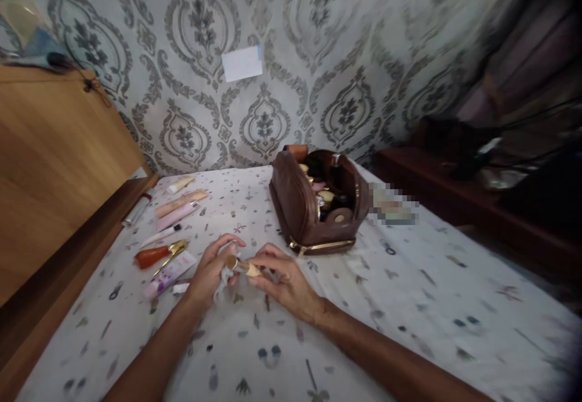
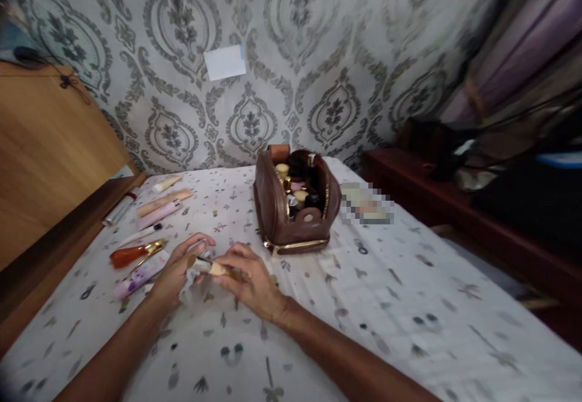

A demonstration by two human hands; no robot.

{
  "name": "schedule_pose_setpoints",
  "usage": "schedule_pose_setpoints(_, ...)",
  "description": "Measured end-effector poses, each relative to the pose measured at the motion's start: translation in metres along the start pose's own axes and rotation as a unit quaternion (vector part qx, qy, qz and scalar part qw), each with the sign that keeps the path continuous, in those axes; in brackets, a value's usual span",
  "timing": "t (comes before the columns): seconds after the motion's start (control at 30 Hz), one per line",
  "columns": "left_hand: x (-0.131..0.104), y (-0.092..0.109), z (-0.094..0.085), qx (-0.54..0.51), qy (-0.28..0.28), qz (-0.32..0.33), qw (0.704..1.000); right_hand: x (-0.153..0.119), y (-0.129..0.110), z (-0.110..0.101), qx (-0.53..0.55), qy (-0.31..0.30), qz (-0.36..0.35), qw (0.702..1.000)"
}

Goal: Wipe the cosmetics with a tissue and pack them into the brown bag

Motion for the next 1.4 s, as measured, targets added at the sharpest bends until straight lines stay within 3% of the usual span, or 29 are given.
schedule_pose_setpoints(0.13, 0.005, -0.005, -0.006, 0.011, 0.024, -0.007, 1.0, 0.005, -0.014, -0.014, 0.013, 0.029, -0.014, 0.999)
schedule_pose_setpoints(0.27, 0.008, -0.01, -0.009, 0.026, 0.03, -0.009, 0.999, 0.014, -0.031, -0.041, 0.007, 0.075, -0.014, 0.997)
schedule_pose_setpoints(0.43, 0.007, -0.011, -0.008, 0.072, 0.024, 0.005, 0.997, 0.038, -0.055, -0.08, -0.005, 0.073, 0.021, 0.997)
schedule_pose_setpoints(0.57, 0.008, -0.013, -0.002, 0.11, -0.009, 0.04, 0.993, 0.065, -0.073, -0.121, -0.052, 0.102, 0.008, 0.993)
schedule_pose_setpoints(0.77, 0.012, -0.023, 0.0, 0.138, -0.044, 0.068, 0.987, 0.104, -0.063, -0.186, -0.137, 0.138, 0.015, 0.981)
schedule_pose_setpoints(0.9, 0.011, -0.023, 0.002, 0.147, -0.056, 0.084, 0.984, 0.121, -0.046, -0.222, -0.249, 0.176, 0.002, 0.952)
schedule_pose_setpoints(1.07, 0.009, -0.016, 0.003, 0.188, -0.051, 0.107, 0.975, 0.127, -0.029, -0.228, -0.426, 0.145, -0.013, 0.893)
schedule_pose_setpoints(1.2, 0.01, -0.011, 0.004, 0.212, -0.059, 0.149, 0.964, 0.126, -0.016, -0.223, -0.511, 0.097, 0.025, 0.854)
schedule_pose_setpoints(1.4, 0.01, -0.014, 0.006, 0.225, -0.069, 0.145, 0.961, 0.129, -0.002, -0.222, -0.616, 0.069, 0.058, 0.783)
Point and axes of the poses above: each hand's wrist, its own x-axis towards the middle knuckle, its own z-axis out of the palm, y = z × x, the point moved 8 cm from there along x, towards the middle knuckle, and after that the axes turned 9 degrees about y, right-handed, at the moved point
